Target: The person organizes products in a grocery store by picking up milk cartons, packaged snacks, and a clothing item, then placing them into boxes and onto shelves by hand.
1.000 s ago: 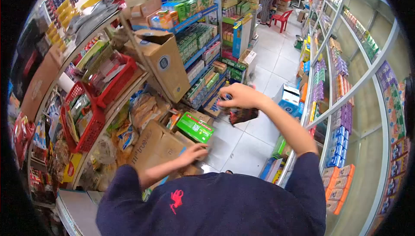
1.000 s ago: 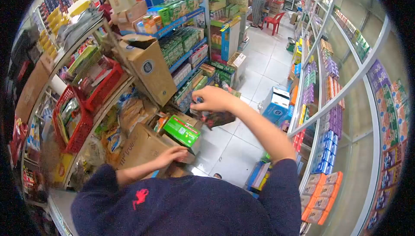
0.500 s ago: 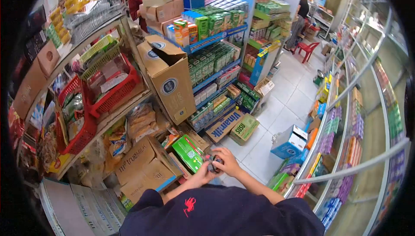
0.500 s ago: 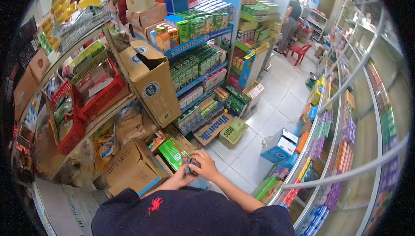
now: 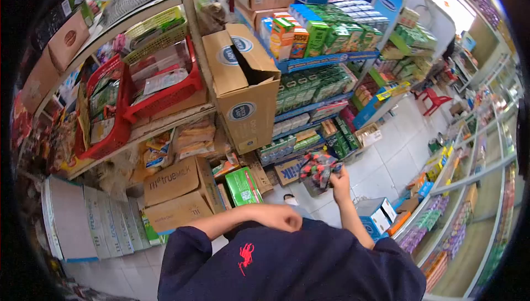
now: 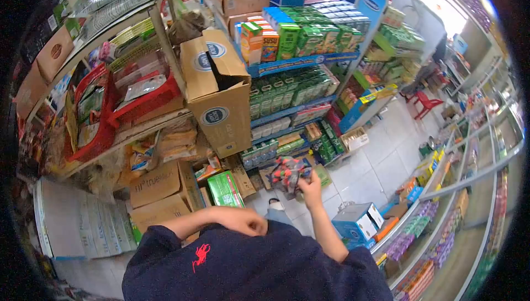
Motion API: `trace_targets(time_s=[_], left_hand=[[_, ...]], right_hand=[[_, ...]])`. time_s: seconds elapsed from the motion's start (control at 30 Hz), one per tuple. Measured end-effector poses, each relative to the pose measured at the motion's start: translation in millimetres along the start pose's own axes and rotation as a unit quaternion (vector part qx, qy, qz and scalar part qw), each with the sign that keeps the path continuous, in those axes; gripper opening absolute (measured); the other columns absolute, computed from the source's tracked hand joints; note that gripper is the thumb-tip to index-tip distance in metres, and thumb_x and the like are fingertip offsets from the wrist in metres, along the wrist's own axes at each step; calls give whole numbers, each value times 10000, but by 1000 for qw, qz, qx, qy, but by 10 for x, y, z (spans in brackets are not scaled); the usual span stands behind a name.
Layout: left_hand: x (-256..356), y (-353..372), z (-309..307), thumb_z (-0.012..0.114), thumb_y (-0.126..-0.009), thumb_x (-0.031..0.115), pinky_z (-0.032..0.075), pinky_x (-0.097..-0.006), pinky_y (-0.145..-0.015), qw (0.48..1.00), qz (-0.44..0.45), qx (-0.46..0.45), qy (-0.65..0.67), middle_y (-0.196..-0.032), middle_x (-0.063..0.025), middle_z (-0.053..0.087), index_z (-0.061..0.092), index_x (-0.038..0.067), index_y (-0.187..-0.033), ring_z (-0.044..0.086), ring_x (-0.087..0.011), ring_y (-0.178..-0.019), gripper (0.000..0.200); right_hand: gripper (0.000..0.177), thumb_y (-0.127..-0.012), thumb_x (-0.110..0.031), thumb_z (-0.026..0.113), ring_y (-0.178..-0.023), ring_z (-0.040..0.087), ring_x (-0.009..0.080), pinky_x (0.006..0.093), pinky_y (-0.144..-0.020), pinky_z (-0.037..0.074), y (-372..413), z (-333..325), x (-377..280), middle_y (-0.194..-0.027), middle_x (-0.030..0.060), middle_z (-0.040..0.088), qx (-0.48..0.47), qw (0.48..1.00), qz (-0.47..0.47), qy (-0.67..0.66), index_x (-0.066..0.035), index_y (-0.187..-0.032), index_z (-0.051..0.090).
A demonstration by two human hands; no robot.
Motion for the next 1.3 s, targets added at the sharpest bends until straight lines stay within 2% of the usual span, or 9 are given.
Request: trace_targets(time_s=[0.23,0.3,0.4,0.57,0.7,0.8,0.97,1.07,1.3], left_hand=[[138,-345,-98,443,-823,150,337,-298,-559,991,69,-17,111,-599,-37,396,432,-48,-735,353,-104,-600,217],[115,-433,-185,460,-808,161,333,-328,-527,993,111,12,-30,-556,-68,406,440,-31,-704,398,-155,-542,219],[147,-372,-376,475,-792,170,331,-348,-504,977,-22,49,-206,-550,-89,442,454,-1,-695,439,-226,-523,197],[452,-504,-583,524,-789,212,349,-349,-510,980,-44,123,-149,-551,-78,460,476,24,-701,468,-219,-526,214],[914,-987,-824,551,-814,225,407,-293,-654,954,143,250,87,-755,-79,533,512,-3,-874,512,-173,-696,239],[1534,-1545,-798,538,-822,275,416,-327,-738,899,333,282,49,-833,-93,551,521,4,-941,531,-236,-790,297],[1849,-1987,-851,588,-778,263,389,-340,-656,907,358,221,-18,-780,-78,488,496,11,-843,493,-239,-739,276],[1916,-2000,-779,543,-799,206,405,-354,-659,890,411,198,24,-749,-112,503,509,14,-825,509,-265,-729,196],[2253,-1424,-524,488,-852,188,396,-361,-635,897,427,111,-2,-734,-165,491,506,-14,-798,498,-302,-698,210]], right_hand=[[336,-714,-101,600,-796,525,93,232,-698,420,-918,42,11,-900,43,575,-150,983,-22,106,27,-1009,505],[358,-709,-124,617,-740,498,81,224,-657,410,-1151,188,4,-865,37,559,-216,969,-41,109,36,-1005,497],[420,-693,-177,647,-664,412,73,213,-601,377,-1380,420,36,-834,20,517,-249,963,-69,78,52,-1006,484],[357,-721,-123,603,-855,503,106,258,-786,403,-1488,488,-127,-934,37,569,-344,934,-61,76,4,-1040,508],[348,-715,-144,621,-808,515,101,253,-744,416,-1726,346,74,-915,35,572,-365,923,-83,89,-2,-1016,519],[324,-693,-151,638,-805,508,146,256,-733,395,-1817,325,-87,-855,56,539,-359,931,-46,49,10,-949,524],[433,-646,-151,654,-901,530,174,300,-793,412,-2025,433,-356,-985,102,541,-386,901,-163,117,-5,-1027,508],[438,-593,-140,725,-1019,507,331,348,-844,408,-2106,585,-668,-1093,179,513,-363,840,-371,161,-69,-990,554],[461,-567,-108,696,-969,490,335,375,-833,406,-2253,1301,-1578,-1039,152,512,-245,775,-551,190,-76,-1001,544]])
Point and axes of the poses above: each hand's wrist, its own y-axis away from the middle knuckle, its own z-axis out of the palm, x = y × z, the point moved 2 cm from there along -y, towards the middle knuckle
